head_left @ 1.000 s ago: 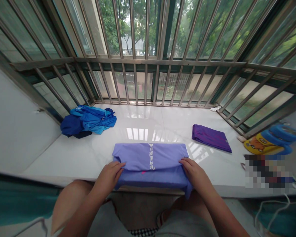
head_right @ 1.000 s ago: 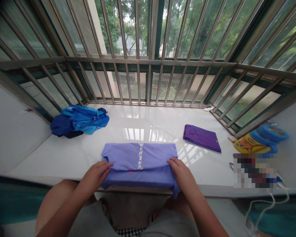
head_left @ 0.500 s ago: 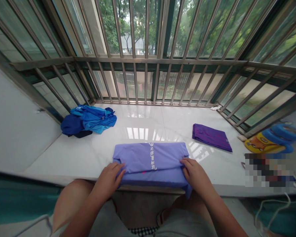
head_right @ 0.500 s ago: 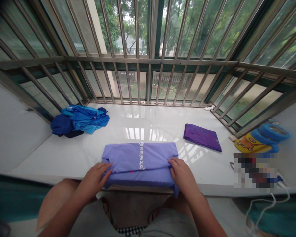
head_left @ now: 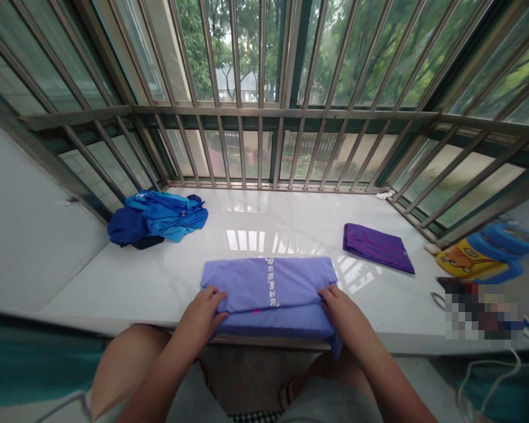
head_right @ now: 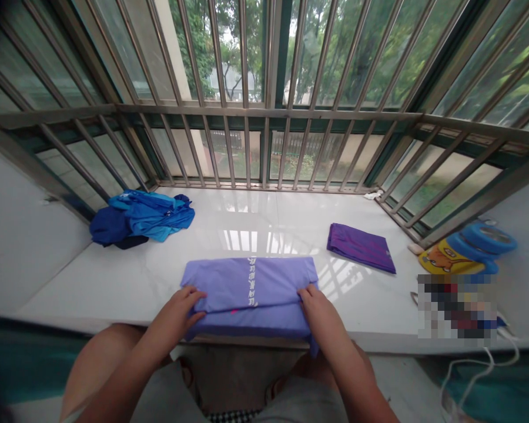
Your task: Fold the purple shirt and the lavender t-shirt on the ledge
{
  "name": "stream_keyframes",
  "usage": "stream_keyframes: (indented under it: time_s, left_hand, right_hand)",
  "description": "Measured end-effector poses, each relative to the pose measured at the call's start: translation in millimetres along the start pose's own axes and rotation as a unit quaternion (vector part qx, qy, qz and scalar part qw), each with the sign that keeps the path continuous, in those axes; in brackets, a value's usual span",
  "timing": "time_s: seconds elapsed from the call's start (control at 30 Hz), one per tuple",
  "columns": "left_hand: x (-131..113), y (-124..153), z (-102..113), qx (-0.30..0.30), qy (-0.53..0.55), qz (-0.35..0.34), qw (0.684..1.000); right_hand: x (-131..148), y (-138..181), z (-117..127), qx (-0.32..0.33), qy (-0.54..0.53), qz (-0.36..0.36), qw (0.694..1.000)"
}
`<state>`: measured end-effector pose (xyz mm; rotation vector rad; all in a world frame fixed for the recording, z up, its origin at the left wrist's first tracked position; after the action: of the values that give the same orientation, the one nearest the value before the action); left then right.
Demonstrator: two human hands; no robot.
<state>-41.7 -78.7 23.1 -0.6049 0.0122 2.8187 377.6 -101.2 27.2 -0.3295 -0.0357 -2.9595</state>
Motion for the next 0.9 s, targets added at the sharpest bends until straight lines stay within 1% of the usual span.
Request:
stream_keyframes:
  time_s: [0.07,0.17,0.3,0.37,0.47,0.57,0.63,0.7,0.77,0.83,0.9]
  left_hand:
    - [6,0,-2,0.021,0.004,-0.017,1.0]
    - [11,-4,5,0.031,0.01,-0.035,0.999]
    - [8,-6,10,0.062,0.002,-0.055,0.997]
    - [6,-4,9,0.063,-0.011,-0.055,0.996]
    - [4,0,8,0.046,-0.035,-0.056,0.997]
    - [5,4,8,0.017,-0.053,-0.071,0.996]
    - [4,3,10,-0.027,-0.062,-0.082,0.994]
    - [1,-3,10,-0.083,-0.073,-0.089,0.99]
    - [-8,-14,4,-0.119,-0.083,-0.098,0.985]
    - [-22,-30,-10,-0.121,-0.101,-0.098,0.983]
    - [-33,-46,-28,-0.091,-0.126,-0.077,0.985]
  right_hand:
    - [1,3,-3,-0.011,0.0,0.0,1.0]
    - [4,9,-4,-0.038,0.004,0.014,0.999]
    - [6,18,-10,-0.054,0.032,0.03,0.998]
    - [6,21,-14,-0.056,0.049,0.033,0.997]
    - [9,23,-13,-0.069,0.065,0.03,0.995]
    - [13,24,-6,-0.074,0.068,0.036,0.994]
    - [16,21,1,-0.095,0.059,0.041,0.993]
    - [19,12,6,-0.133,0.047,0.045,0.989]
    - [26,-3,6,-0.158,0.045,0.046,0.985]
    - [35,-23,1,-0.151,0.056,0.03,0.987]
    - [44,-43,-9,-0.112,0.068,-0.004,0.991]
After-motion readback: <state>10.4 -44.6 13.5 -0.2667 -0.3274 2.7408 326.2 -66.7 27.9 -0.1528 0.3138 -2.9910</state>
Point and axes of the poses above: each hand's wrist, its own y-axis away from the middle knuckle, its own z-axis out of the back of the hand, x = y × z, the point moved 4 cm from there along -y, towards the middle knuckle, and after that the axes turned 1 degree about -x, right-handed, at the moved point
